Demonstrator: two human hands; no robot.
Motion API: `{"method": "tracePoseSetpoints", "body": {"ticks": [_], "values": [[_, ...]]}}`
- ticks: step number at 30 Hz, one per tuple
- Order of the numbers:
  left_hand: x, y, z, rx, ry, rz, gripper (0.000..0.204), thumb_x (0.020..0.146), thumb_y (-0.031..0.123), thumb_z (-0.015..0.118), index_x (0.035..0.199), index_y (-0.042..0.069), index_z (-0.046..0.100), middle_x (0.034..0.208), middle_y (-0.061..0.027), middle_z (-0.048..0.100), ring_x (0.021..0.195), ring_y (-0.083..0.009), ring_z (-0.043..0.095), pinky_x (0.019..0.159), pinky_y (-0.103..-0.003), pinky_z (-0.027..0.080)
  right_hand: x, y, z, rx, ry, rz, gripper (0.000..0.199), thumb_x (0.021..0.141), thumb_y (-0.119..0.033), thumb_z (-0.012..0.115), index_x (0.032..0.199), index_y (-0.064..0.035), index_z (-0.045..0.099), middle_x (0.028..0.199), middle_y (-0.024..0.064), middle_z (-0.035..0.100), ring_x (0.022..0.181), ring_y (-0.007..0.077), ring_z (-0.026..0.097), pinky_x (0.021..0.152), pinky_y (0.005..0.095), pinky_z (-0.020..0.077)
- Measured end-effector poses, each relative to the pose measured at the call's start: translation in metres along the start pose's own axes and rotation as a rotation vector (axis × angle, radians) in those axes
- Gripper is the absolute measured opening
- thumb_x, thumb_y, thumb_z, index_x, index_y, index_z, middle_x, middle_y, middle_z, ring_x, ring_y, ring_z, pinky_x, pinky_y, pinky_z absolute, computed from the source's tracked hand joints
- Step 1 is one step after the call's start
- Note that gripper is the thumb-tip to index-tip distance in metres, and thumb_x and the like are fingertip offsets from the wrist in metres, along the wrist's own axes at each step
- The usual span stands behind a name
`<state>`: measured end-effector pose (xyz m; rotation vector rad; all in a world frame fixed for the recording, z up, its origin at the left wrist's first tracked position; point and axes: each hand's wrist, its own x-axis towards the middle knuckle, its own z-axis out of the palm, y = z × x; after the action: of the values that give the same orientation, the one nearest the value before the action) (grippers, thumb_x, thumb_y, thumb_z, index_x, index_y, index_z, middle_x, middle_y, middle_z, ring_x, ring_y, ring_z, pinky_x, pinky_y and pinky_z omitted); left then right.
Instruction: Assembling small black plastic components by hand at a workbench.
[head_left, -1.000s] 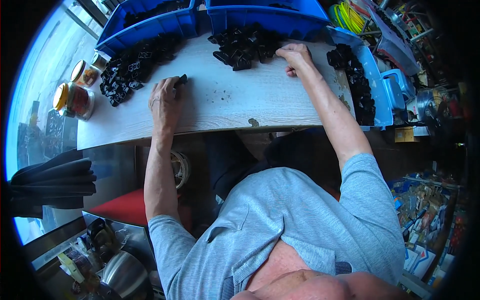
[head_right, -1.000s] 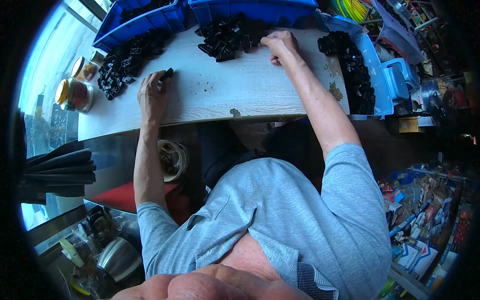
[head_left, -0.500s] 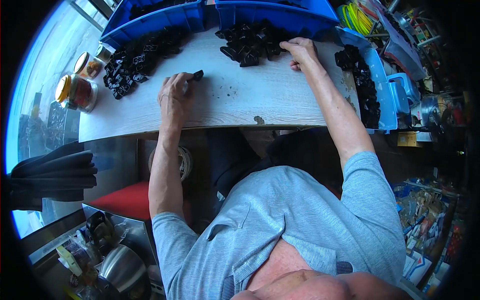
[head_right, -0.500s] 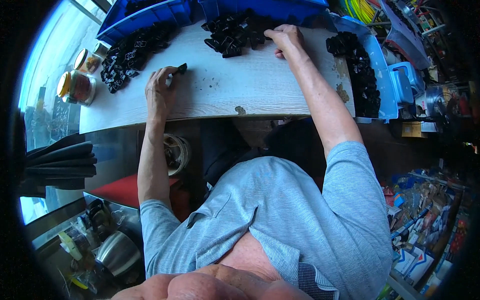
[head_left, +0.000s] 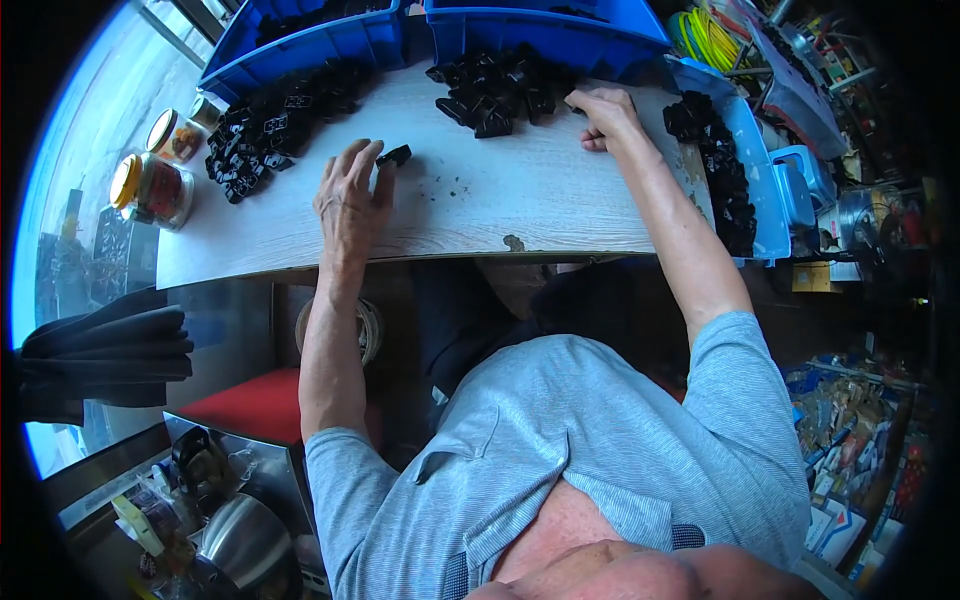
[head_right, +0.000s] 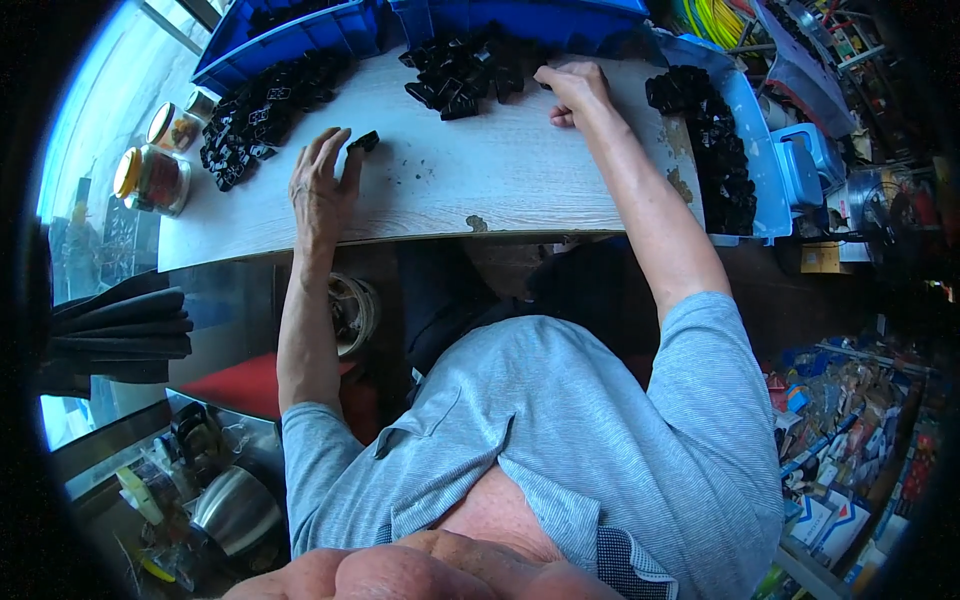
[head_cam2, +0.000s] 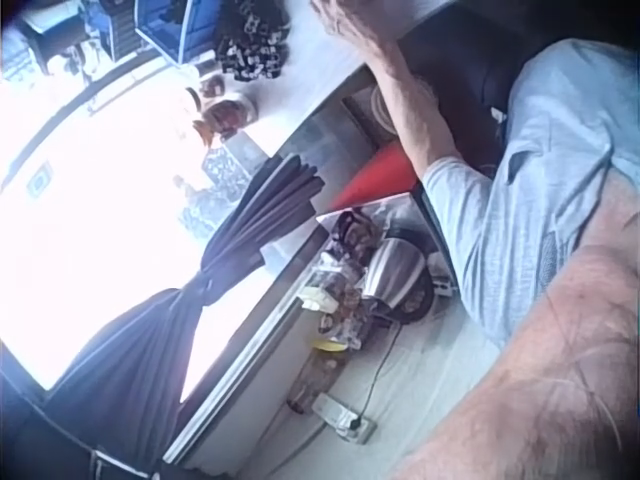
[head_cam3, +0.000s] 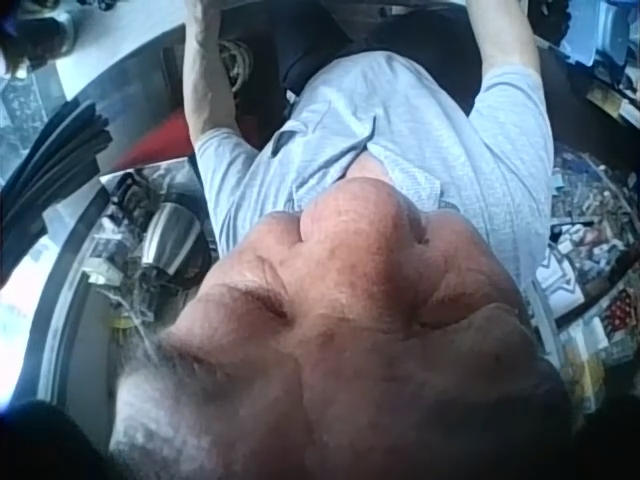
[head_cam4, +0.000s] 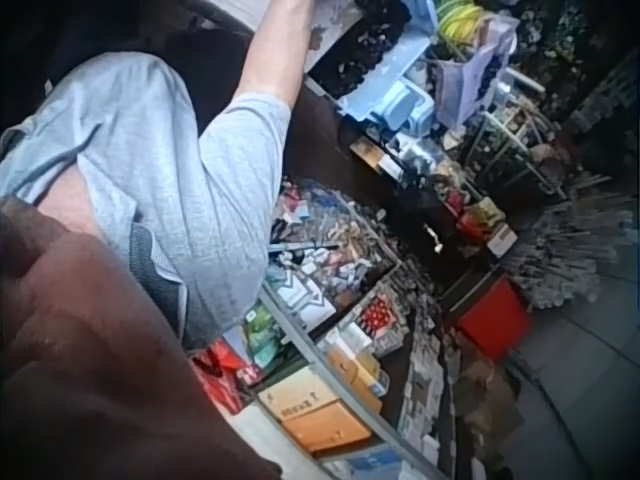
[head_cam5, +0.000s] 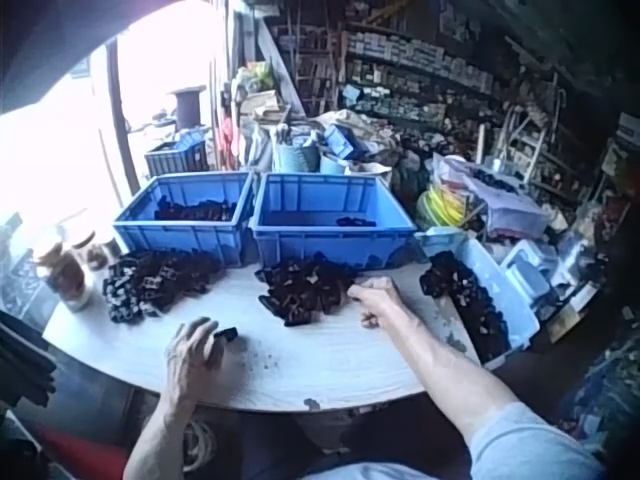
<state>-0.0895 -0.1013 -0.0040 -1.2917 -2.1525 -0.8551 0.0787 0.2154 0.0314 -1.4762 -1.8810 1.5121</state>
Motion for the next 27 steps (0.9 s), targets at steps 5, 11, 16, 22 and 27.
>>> {"method": "tracePoseSetpoints", "body": {"ticks": [5, 11, 16, 22, 27], "values": [[-0.011, 0.016, 0.009, -0.156, 0.029, 0.009, 0.030, 0.088, 0.009, 0.074, 0.118, 0.010, 0.070, 0.119, -0.0117, 0.070, 0.103, -0.0304, 0.067, 0.088, -0.040, 0.055, -0.031, 0.008, -0.021, 0.014, -0.193, 0.027, 0.028, 0.090, -0.036, 0.071, 0.096, -0.0099, 0.067, 0.055, 0.0003, 0.048, 0.049, 0.0141, 0.059, 0.047, 0.0314, 0.0555], [0.017, 0.101, 0.039, -0.222, -0.175, 0.120, 0.035, 0.088, 0.009, 0.070, 0.123, 0.010, 0.067, 0.128, -0.0143, 0.065, 0.112, -0.0352, 0.062, 0.096, -0.041, 0.053, -0.063, 0.015, -0.015, -0.062, -0.493, -0.040, 0.030, 0.090, -0.036, 0.070, 0.088, -0.0073, 0.063, 0.050, 0.0005, 0.048, 0.041, 0.0148, 0.056, 0.040, 0.0312, 0.0508], [0.028, 0.105, 0.071, -0.340, -0.267, 0.243, 0.019, 0.091, 0.015, 0.066, 0.110, 0.012, 0.069, 0.108, -0.0107, 0.070, 0.100, -0.0324, 0.063, 0.084, -0.040, 0.053, -0.070, 0.014, -0.006, -0.151, -0.586, -0.042, 0.031, 0.091, -0.038, 0.067, 0.088, -0.0073, 0.063, 0.048, 0.0006, 0.048, 0.040, 0.0157, 0.056, 0.037, 0.0309, 0.0483], [0.021, 0.103, 0.067, -0.273, -0.210, 0.170, 0.018, 0.092, 0.018, 0.067, 0.108, 0.009, 0.070, 0.107, -0.0118, 0.070, 0.098, -0.0315, 0.063, 0.083, -0.040, 0.053, -0.077, 0.018, 0.002, -0.145, -0.461, -0.062, 0.038, 0.093, -0.044, 0.068, 0.097, -0.0068, 0.063, 0.048, 0.0002, 0.047, 0.040, 0.0157, 0.058, 0.033, 0.0295, 0.0441], [0.012, 0.065, 0.029, -0.114, 0.046, 0.021, 0.032, 0.088, 0.012, 0.071, 0.120, 0.008, 0.068, 0.120, -0.0146, 0.068, 0.106, -0.0339, 0.063, 0.091, -0.043, 0.053, -0.085, 0.017, 0.003, -0.146, -0.396, -0.164, 0.052, 0.092, -0.036, 0.073, 0.134, -0.0068, 0.060, 0.052, 0.0003, 0.053, 0.042, 0.0123, 0.060, 0.034, 0.0229, 0.0469]]}}
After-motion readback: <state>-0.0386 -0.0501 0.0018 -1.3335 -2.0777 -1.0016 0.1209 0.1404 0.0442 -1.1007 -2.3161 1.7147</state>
